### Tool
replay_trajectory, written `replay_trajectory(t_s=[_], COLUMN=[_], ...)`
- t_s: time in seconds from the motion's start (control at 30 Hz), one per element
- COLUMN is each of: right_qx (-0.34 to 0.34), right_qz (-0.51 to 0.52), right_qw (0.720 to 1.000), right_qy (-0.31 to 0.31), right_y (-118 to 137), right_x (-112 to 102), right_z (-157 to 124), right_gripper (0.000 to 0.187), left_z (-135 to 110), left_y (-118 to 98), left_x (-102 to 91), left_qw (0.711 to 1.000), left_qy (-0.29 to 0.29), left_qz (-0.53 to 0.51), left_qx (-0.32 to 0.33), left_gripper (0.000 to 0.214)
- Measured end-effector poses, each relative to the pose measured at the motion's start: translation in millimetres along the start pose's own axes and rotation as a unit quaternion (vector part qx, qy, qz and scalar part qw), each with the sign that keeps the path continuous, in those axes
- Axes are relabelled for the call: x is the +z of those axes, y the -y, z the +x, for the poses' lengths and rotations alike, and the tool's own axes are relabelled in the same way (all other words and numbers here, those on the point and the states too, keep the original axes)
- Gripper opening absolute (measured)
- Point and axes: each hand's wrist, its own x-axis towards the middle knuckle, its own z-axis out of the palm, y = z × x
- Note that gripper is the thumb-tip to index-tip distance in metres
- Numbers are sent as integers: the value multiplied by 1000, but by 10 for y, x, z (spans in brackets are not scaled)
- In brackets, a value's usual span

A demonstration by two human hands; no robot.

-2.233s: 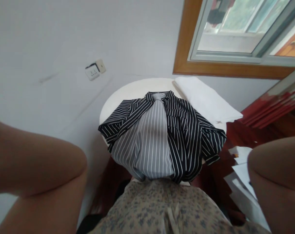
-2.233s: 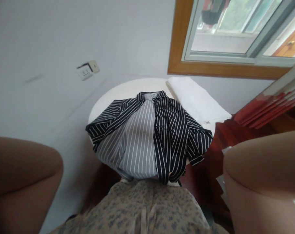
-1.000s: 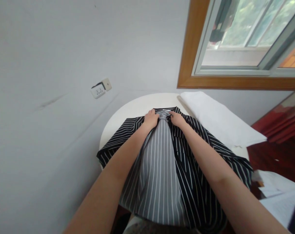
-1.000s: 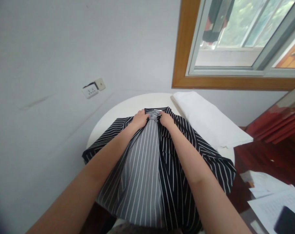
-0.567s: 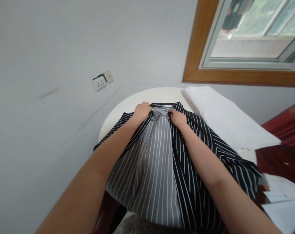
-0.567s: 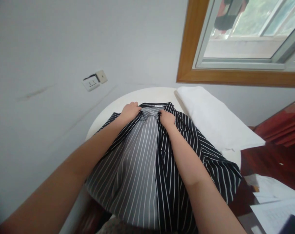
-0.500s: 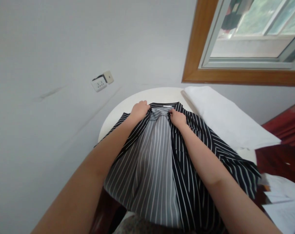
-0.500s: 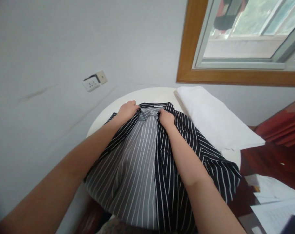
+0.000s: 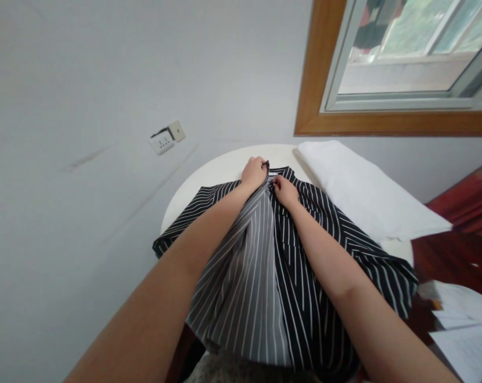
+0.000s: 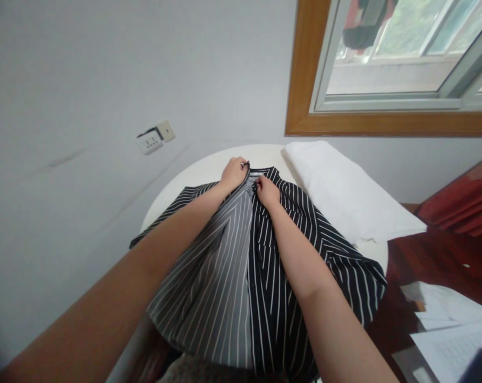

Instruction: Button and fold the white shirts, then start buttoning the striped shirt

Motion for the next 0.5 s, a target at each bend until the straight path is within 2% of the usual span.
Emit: replay_trajectory(t_s=[0.1,0.2,0.3,0.4,0.5], right_qx=[-6,-3,-7,-5,24], right_qz=[49,141,186,189,197], right_qw=[998,989,982,981,979], right_qy=[-29,-33,-29,-33,-41], right_y=[-73,-158,-202,-185,-147], right_x=[26,58,93,100,78], right_z=[31,59,80,91,89], right_gripper=[21,21,19,16,10], left_z=[-277,-426,-416,-352,-319], left_y=[-59,71,242,341,349], left_x=[340,561,608,552,508], left_qw=[997,999,999,998,995], left_qy=[27,-10,-18,23,67], left_qz=[76,52,-25,-58,-67], left_qx=[-16,-14,-8,4,11], left_gripper=[24,36,32,14,17])
